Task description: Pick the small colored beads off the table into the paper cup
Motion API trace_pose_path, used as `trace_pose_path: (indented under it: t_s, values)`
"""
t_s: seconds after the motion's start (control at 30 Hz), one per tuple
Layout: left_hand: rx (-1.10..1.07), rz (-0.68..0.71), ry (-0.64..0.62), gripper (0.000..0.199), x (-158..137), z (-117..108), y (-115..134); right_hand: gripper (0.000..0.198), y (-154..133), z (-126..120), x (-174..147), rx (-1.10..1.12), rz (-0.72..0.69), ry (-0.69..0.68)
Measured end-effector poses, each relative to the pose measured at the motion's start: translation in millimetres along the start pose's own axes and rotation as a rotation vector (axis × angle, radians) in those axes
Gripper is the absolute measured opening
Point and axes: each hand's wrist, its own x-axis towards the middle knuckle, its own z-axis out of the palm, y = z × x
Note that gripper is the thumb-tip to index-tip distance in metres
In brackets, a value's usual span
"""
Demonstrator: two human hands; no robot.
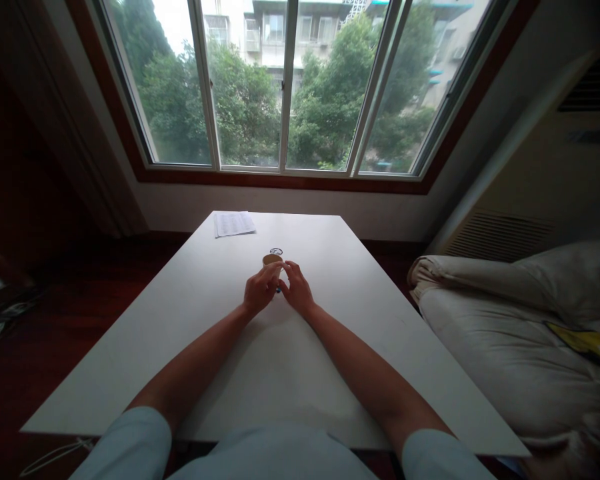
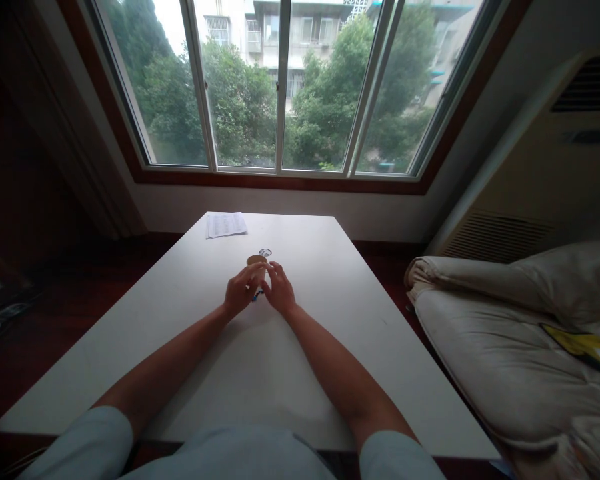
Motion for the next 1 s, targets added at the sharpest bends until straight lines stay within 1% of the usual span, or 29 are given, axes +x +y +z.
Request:
trace_pose_path:
  t_s: [0.1,0.2,0.33,0.5,0.8,1.0]
  values:
    - [0.055,-0.019,-0.009,0.048,0,3,-3,0.056,3,3,0,0.044,0.025,0.011]
    - [0.108,-0.020,-0.060,0.052,-1,6,-5,0.055,8,6,1,0.097,0.054,0.039]
    - [0.165,-0.011,-0.135,0.054,-2,9,-7,0.051,14,10,2,0.129,0.109,0.070]
    - [0.204,-0.005,-0.175,0.056,-3,9,-7,0.047,14,10,2,0.123,0.124,0.067]
    - [0.199,-0.026,-0.161,0.064,-2,9,-7,0.044,15,12,2,0.150,0.136,0.065]
    - [0.196,-0.055,-0.129,0.063,-2,11,-7,0.041,13,11,3,0.164,0.146,0.065]
